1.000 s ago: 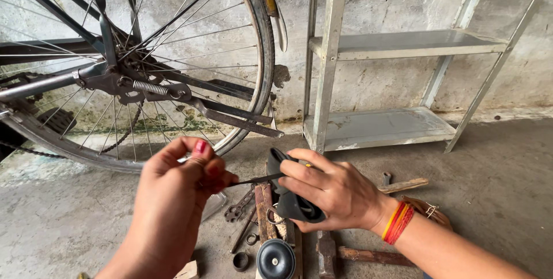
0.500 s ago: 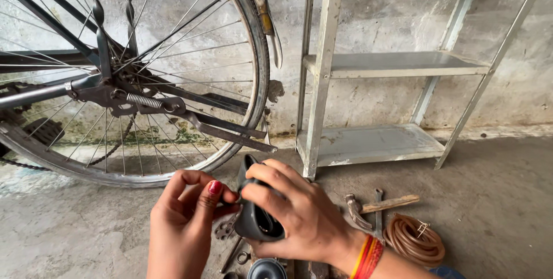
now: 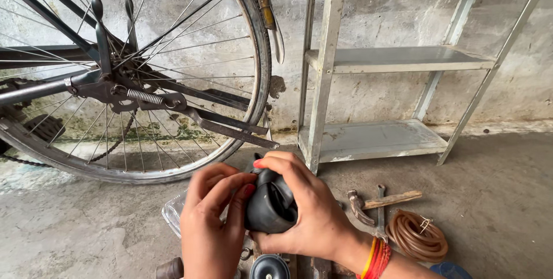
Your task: The person wipes a bicycle inner tube with a red cloth, rolls the tube, and then picks up various metal parts and a chain from the floor and places them into a plastic bucket.
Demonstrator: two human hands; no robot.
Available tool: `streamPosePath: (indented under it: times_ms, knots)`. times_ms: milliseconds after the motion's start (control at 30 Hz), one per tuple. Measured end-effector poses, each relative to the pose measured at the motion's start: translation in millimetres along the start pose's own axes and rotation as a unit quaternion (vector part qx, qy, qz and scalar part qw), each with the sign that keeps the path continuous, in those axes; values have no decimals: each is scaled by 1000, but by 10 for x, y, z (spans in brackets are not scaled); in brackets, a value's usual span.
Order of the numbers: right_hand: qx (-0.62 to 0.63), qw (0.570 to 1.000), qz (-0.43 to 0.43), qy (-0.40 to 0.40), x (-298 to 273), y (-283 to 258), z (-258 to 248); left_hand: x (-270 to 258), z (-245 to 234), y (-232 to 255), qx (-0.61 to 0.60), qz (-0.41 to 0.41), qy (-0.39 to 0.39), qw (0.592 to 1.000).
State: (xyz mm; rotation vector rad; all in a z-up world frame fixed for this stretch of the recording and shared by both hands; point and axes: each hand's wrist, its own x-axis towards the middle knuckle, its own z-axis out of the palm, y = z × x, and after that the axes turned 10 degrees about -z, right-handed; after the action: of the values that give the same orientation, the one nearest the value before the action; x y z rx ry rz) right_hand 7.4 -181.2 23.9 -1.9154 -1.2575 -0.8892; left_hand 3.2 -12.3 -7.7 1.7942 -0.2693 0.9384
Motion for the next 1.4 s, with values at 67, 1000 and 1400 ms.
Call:
streamPosePath:
  times_ms: [67,1000,1400]
  knots:
    - [-1,1000,17,0,-17,4,-25,-3,-26,-12,92,28,-8,995]
    - [5,1000,-11,-14,-64,24,-91,375,-219,287,-229,-416,-215,854]
    - [3,1000,-24,17,-167,6,28,-7,55,66,-110,-196,-53,973]
